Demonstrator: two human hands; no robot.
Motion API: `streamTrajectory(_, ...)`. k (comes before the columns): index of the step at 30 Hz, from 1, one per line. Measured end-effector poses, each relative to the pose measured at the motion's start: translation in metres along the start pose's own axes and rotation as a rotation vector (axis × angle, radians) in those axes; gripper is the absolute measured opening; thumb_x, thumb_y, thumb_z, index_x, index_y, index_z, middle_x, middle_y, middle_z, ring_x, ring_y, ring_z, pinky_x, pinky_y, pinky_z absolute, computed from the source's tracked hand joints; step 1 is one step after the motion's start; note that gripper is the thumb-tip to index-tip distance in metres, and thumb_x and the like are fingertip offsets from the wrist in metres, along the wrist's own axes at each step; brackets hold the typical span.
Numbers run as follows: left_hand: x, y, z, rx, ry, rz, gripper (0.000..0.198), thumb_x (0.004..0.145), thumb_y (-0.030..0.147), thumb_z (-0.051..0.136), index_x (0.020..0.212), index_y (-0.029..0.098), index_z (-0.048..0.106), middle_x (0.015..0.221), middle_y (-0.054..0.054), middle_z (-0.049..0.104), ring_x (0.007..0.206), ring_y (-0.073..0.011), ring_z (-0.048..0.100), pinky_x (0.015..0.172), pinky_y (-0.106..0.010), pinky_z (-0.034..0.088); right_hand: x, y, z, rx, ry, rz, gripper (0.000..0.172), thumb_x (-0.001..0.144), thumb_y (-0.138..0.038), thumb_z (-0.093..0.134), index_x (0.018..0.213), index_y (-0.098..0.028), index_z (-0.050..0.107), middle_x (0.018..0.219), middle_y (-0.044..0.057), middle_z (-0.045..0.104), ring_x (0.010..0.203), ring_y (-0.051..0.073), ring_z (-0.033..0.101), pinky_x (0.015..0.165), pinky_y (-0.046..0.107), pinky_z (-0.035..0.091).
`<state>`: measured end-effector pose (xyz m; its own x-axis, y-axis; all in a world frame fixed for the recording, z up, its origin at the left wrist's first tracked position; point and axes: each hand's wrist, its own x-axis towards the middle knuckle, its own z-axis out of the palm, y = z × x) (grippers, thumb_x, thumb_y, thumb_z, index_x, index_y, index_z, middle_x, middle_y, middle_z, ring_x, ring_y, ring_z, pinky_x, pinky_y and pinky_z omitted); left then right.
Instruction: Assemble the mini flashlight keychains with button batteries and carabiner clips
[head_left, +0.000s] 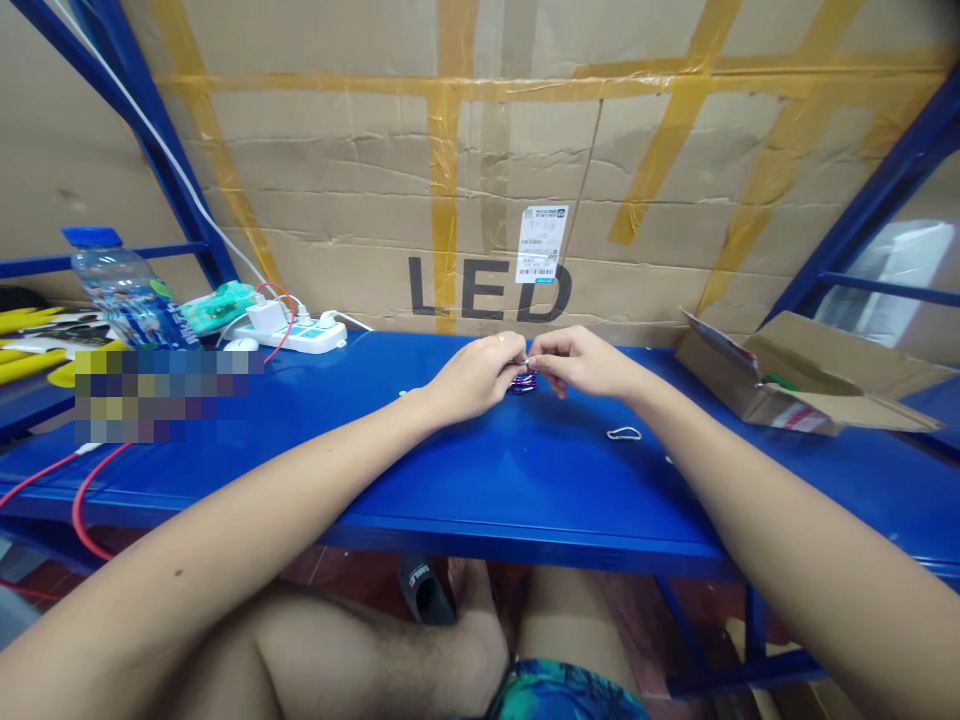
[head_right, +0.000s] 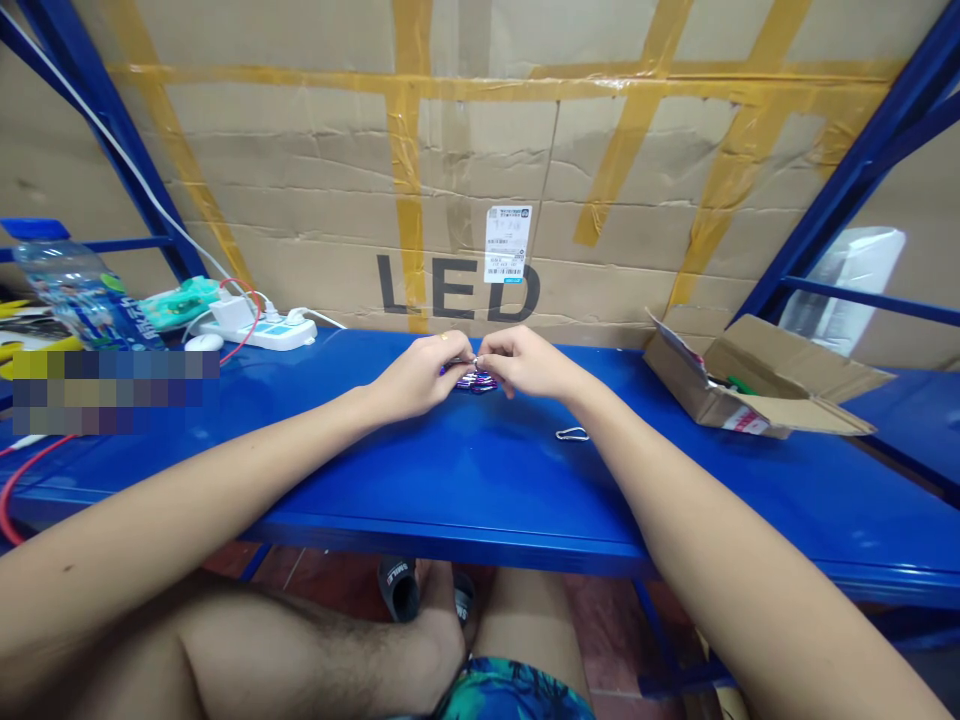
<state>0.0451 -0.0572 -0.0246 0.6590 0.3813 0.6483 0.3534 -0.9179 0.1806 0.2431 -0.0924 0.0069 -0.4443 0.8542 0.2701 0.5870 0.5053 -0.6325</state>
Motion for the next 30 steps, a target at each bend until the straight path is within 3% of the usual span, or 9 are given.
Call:
streamTrajectory(7, 0.003, 0.001, -0.002, -0.179, 0.075, -0.119, 0.008, 0.091, 0.025, 0.058, 0.085, 0.019, 0.056, 0.079, 0.0, 0.064, 0.072, -0.0143, 0.058, 0.066, -0.027, 0.039, -0.002, -0.001, -0.005, -0.048, 0.04, -0.029, 0.019, 0.085, -0.03, 0.056, 0.07, -0.018, 0.059, 0.055, -0.002, 0.058, 0.049, 0.013, 0.054, 0.052, 0.025, 0.04)
streamTrajectory(13, 0.005, 0.006, -0.002, -0.279, 0.039, -0.235, 0.011, 0.091, 0.019, 0.051, 0.08, 0.019, 0.052, 0.074, 0.001, 0.06, 0.069, -0.0135, 0.053, 0.063, -0.027, 0.038, -0.001, 0.001, -0.005, -0.078, 0.044, -0.048, 0.021, 0.086, -0.03, 0.055, 0.071, -0.018, 0.061, 0.055, -0.001, 0.059, 0.051, 0.014, 0.055, 0.054, 0.026, 0.04)
streamTrajectory(18, 0.009, 0.008, -0.005, -0.471, 0.013, -0.442, 0.016, 0.092, 0.013, 0.042, 0.082, 0.018, 0.053, 0.075, -0.001, 0.065, 0.072, -0.0144, 0.059, 0.067, -0.029, 0.043, -0.002, 0.002, -0.005, -0.155, 0.075, -0.09, 0.021, 0.087, -0.03, 0.054, 0.078, -0.016, 0.067, 0.06, 0.0, 0.062, 0.052, 0.013, 0.055, 0.055, 0.026, 0.039)
streamTrajectory(21, 0.011, 0.007, -0.005, -0.572, -0.032, -0.55, 0.013, 0.089, 0.007, 0.046, 0.085, 0.018, 0.051, 0.067, 0.0, 0.063, 0.068, -0.0139, 0.061, 0.065, -0.028, 0.045, -0.002, 0.002, -0.003, -0.233, 0.071, -0.121, 0.021, 0.088, -0.028, 0.054, 0.079, -0.016, 0.069, 0.059, 0.001, 0.062, 0.055, 0.013, 0.054, 0.057, 0.026, 0.038)
streamTrajectory(30, 0.013, 0.004, -0.007, -0.674, -0.076, -0.551, 0.007, 0.086, 0.011, 0.06, 0.081, 0.015, 0.056, 0.065, 0.0, 0.059, 0.057, -0.01, 0.054, 0.055, -0.025, 0.041, -0.002, 0.001, -0.002, -0.29, 0.088, -0.158, 0.02, 0.086, -0.023, 0.053, 0.073, -0.016, 0.066, 0.059, 0.001, 0.063, 0.058, 0.013, 0.055, 0.06, 0.027, 0.037)
